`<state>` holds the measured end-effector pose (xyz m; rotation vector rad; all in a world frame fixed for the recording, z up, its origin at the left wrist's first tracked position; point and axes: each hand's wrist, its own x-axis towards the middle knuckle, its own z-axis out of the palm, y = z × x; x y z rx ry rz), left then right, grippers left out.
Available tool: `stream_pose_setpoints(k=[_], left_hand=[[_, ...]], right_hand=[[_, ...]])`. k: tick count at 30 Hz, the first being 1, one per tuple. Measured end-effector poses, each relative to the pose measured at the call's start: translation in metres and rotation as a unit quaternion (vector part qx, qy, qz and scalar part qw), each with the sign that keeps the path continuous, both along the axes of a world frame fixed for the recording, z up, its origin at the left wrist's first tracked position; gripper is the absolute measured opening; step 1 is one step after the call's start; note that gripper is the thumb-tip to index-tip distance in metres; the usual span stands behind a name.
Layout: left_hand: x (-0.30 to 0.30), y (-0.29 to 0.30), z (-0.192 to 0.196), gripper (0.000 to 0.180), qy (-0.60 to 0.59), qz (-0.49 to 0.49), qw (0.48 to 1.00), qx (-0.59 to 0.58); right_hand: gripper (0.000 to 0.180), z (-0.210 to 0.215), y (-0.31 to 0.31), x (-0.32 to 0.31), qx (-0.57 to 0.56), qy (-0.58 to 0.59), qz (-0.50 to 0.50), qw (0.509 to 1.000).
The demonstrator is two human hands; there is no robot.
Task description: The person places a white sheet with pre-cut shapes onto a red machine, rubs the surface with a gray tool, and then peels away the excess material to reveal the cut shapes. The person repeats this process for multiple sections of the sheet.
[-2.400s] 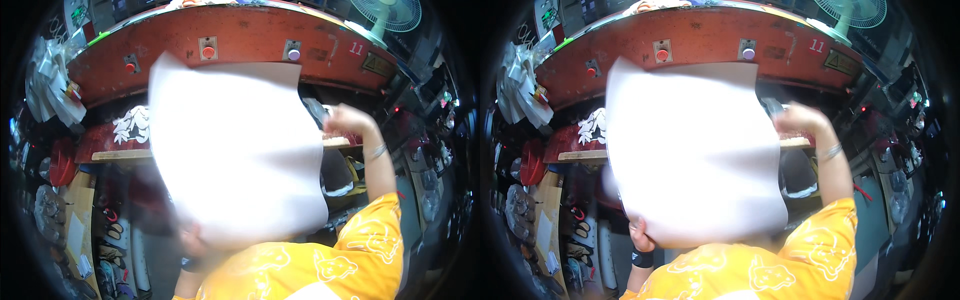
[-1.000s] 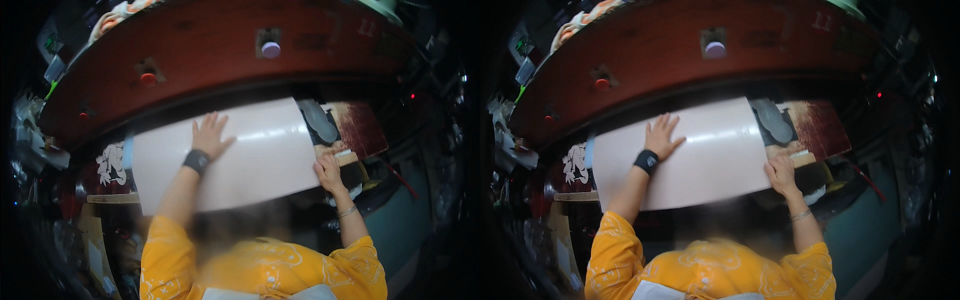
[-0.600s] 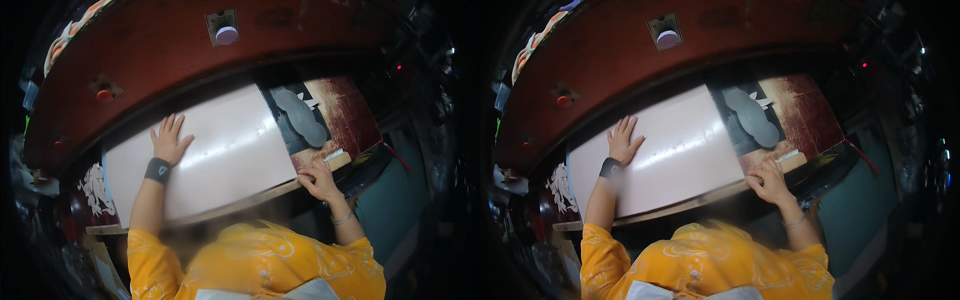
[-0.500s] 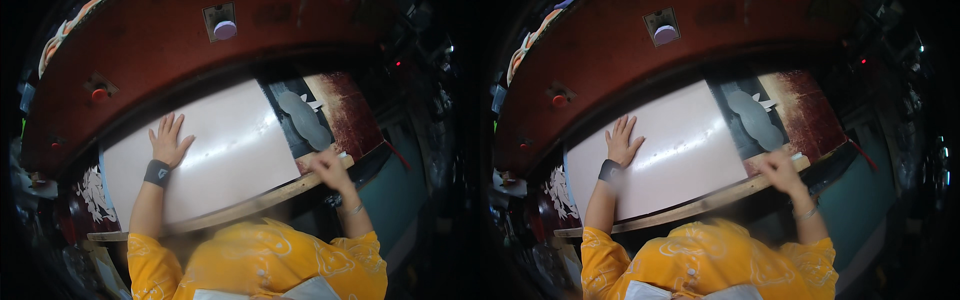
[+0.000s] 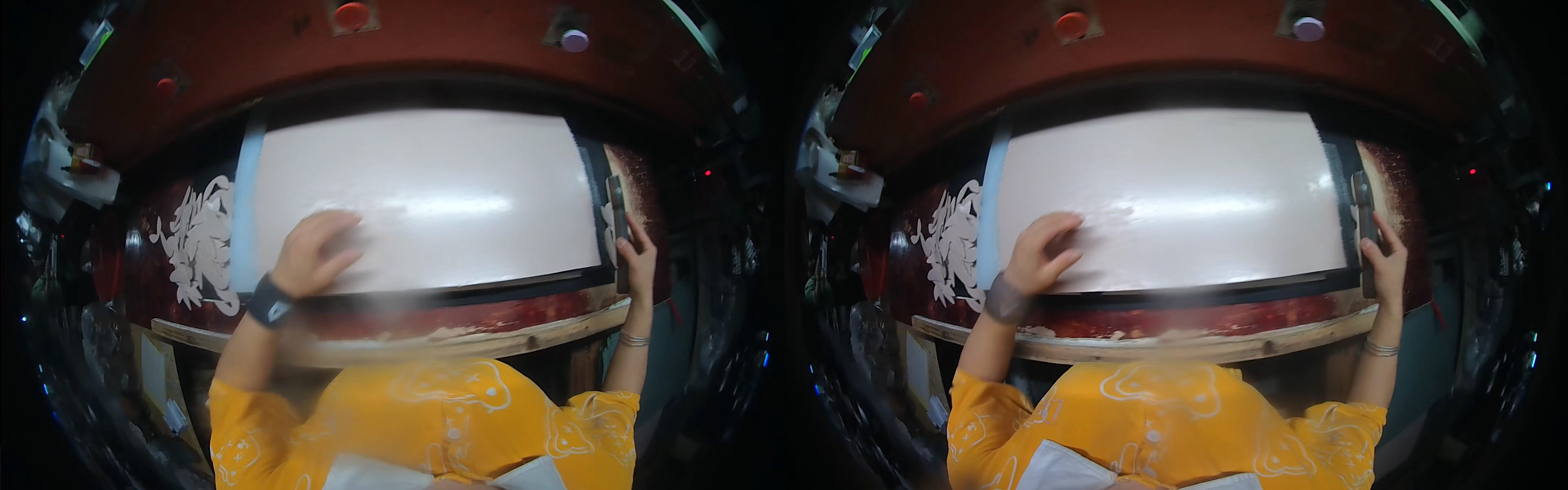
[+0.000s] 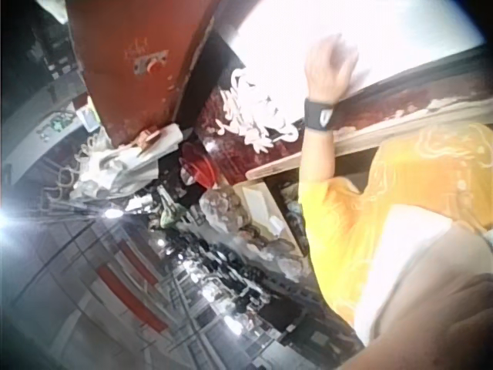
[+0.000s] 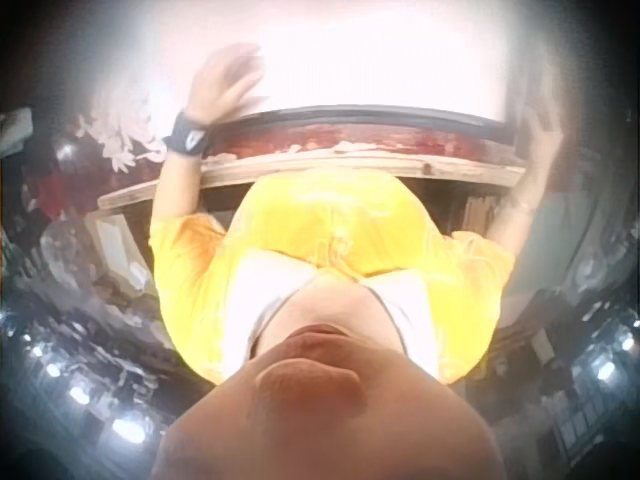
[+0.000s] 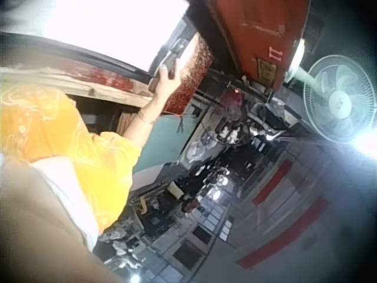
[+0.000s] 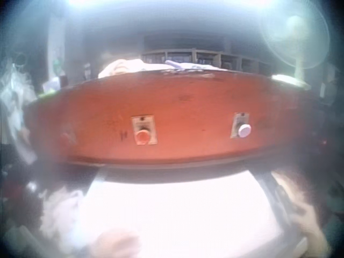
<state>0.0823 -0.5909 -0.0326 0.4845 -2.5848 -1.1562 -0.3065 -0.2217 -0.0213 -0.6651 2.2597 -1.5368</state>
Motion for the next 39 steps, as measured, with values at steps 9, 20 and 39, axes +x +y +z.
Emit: stream_pose_setpoints(k=[9, 20, 39], left_hand=[[0.099, -0.032, -0.035, 0.050, -0.014, -0.007, 0.969, -0.245], [0.120, -0.020, -0.044, 0.032, 0.099, 0.087, 0.974, -0.186], [0.118, -0.018, -0.046, 0.015, 0.165, 0.173, 0.966, -0.095]], right_hand=[[0.056, 0.043, -0.194, 0.203, 0.058, 0.086, 0.288, 0.952], [0.069, -0.008, -0.336, 0.293, 0.222, 0.372, 0.310, 0.846], [0.063, -0.021, -0.370, 0.343, 0.120, 0.337, 0.250, 0.900]])
